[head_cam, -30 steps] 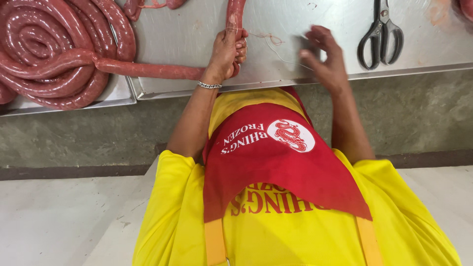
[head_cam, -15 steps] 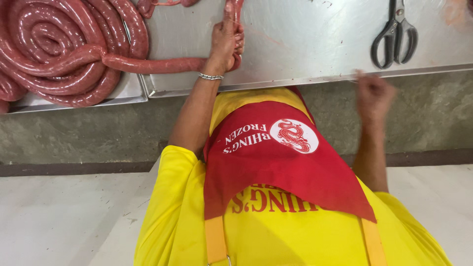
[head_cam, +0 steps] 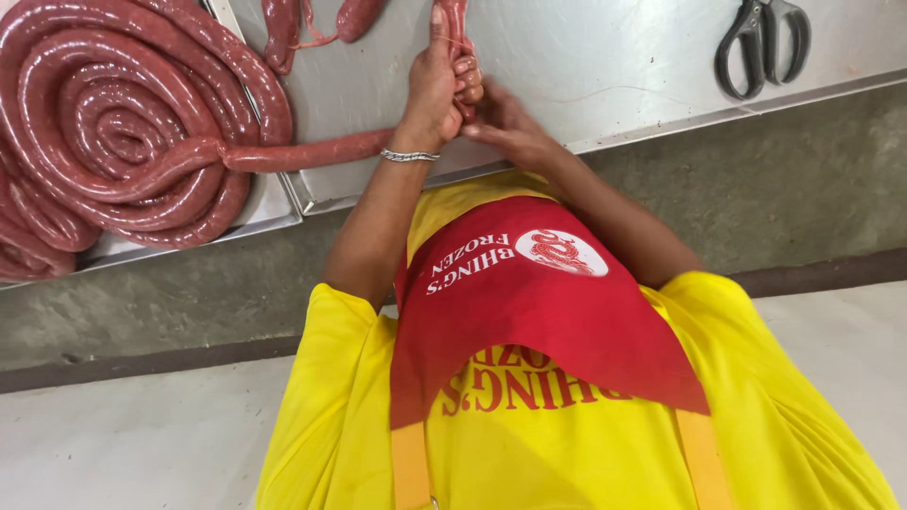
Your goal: The person ties sections of sausage links using thread, then cuts the thread with scissors and separates the finished links on a metal tray.
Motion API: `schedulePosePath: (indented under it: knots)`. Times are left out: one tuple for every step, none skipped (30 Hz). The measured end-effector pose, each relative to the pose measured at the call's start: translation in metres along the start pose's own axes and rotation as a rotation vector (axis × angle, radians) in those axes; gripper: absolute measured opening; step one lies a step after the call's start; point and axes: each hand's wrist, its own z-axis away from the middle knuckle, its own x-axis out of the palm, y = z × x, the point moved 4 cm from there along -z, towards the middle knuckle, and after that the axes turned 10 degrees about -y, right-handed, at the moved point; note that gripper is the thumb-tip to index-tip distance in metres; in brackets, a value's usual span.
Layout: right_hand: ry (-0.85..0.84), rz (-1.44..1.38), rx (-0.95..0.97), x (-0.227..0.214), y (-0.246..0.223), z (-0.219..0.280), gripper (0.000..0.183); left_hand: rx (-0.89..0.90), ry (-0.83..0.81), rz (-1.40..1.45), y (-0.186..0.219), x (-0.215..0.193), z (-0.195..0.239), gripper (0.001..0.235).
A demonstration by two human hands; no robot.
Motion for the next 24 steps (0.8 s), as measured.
schedulePosePath:
  knots:
    - [-0.074, -0.197, 0.008, 0.008, 0.013, -0.019, 0.065, -0.013, 0.002, 0.062, 0.002, -0.003, 0.001, 0.057]
    - [-0.156, -0.397, 0.021, 0.014, 0.026, -0.032, 0.061, -0.013, 0.011, 0.062, 0.007, -0.009, 0.002, 0.057]
    - [-0.159, -0.405, 0.024, 0.014, 0.036, -0.032, 0.061, -0.011, -0.055, 0.088, 0.014, -0.013, 0.002, 0.055]
    - [-0.133, -0.266, 0.086, 0.014, 0.048, -0.032, 0.049, -0.005, -0.116, 0.115, 0.020, -0.018, 0.004, 0.052]
    - [-0.109, -0.126, 0.148, 0.016, 0.056, -0.032, 0.049, 0.000, -0.103, 0.115, 0.026, -0.027, 0.007, 0.052]
    - [-0.118, -0.125, 0.151, 0.019, 0.059, -0.035, 0.049, -0.018, -0.125, 0.143, 0.031, -0.031, 0.007, 0.052]
    - [-0.090, -0.086, 0.044, 0.024, 0.055, -0.036, 0.045, -0.036, -0.147, 0.170, 0.034, -0.034, 0.007, 0.052]
    - [-0.063, -0.046, -0.067, 0.029, 0.049, -0.038, 0.041, -0.028, -0.146, 0.172, 0.036, -0.036, 0.007, 0.052]
    - [-0.071, -0.044, -0.066, 0.035, 0.048, -0.041, 0.041, -0.044, -0.132, 0.172, 0.036, -0.038, 0.008, 0.052]
    - [0.018, -0.058, -0.029, 0.037, 0.048, -0.042, 0.039, -0.063, -0.118, 0.171, 0.035, -0.040, 0.009, 0.052]
    - [0.107, -0.072, 0.010, 0.037, 0.049, -0.043, 0.038, -0.059, -0.116, 0.172, 0.036, -0.042, 0.009, 0.052]
    - [0.103, -0.070, 0.009, 0.038, 0.047, -0.045, 0.038, -0.037, -0.114, 0.160, 0.038, -0.043, 0.009, 0.051]
    - [0.176, 0.153, -0.029, 0.035, 0.042, -0.046, 0.038, -0.015, -0.111, 0.149, 0.039, -0.043, 0.010, 0.050]
    - [0.245, 0.377, -0.071, 0.032, 0.037, -0.049, 0.038, -0.006, -0.112, 0.148, 0.040, -0.043, 0.010, 0.050]
    - [0.238, 0.380, -0.075, 0.031, 0.037, -0.053, 0.038, 0.019, -0.068, 0.112, 0.040, -0.043, 0.009, 0.050]
    - [0.316, 0.530, -0.043, 0.025, 0.036, -0.053, 0.037, 0.041, -0.025, 0.076, 0.039, -0.043, 0.008, 0.050]
    - [0.394, 0.680, -0.011, 0.020, 0.035, -0.053, 0.036, 0.047, -0.025, 0.075, 0.036, -0.041, 0.006, 0.050]
    - [0.394, 0.683, -0.013, 0.018, 0.034, -0.053, 0.036, 0.082, 0.011, 0.046, 0.033, -0.041, 0.002, 0.051]
    - [0.403, 0.776, -0.027, 0.017, 0.030, -0.054, 0.029, 0.117, 0.047, 0.016, 0.032, -0.041, -0.001, 0.052]
    - [0.411, 0.869, -0.039, 0.018, 0.024, -0.053, 0.021, 0.117, 0.046, 0.019, 0.029, -0.043, -0.002, 0.052]
    - [0.410, 0.872, -0.036, 0.018, 0.016, -0.049, 0.021, 0.122, 0.029, -0.035, 0.027, -0.043, -0.003, 0.052]
    - [0.366, 1.079, -0.209, 0.027, -0.003, -0.043, 0.013, 0.127, 0.014, -0.090, 0.026, -0.044, -0.002, 0.052]
    - [0.311, 1.281, -0.386, 0.038, -0.023, -0.036, 0.014, 0.126, 0.015, -0.088, 0.025, -0.045, -0.001, 0.052]
    - [0.308, 1.280, -0.385, 0.041, -0.041, -0.030, 0.014, 0.093, 0.003, -0.073, 0.023, -0.045, 0.002, 0.057]
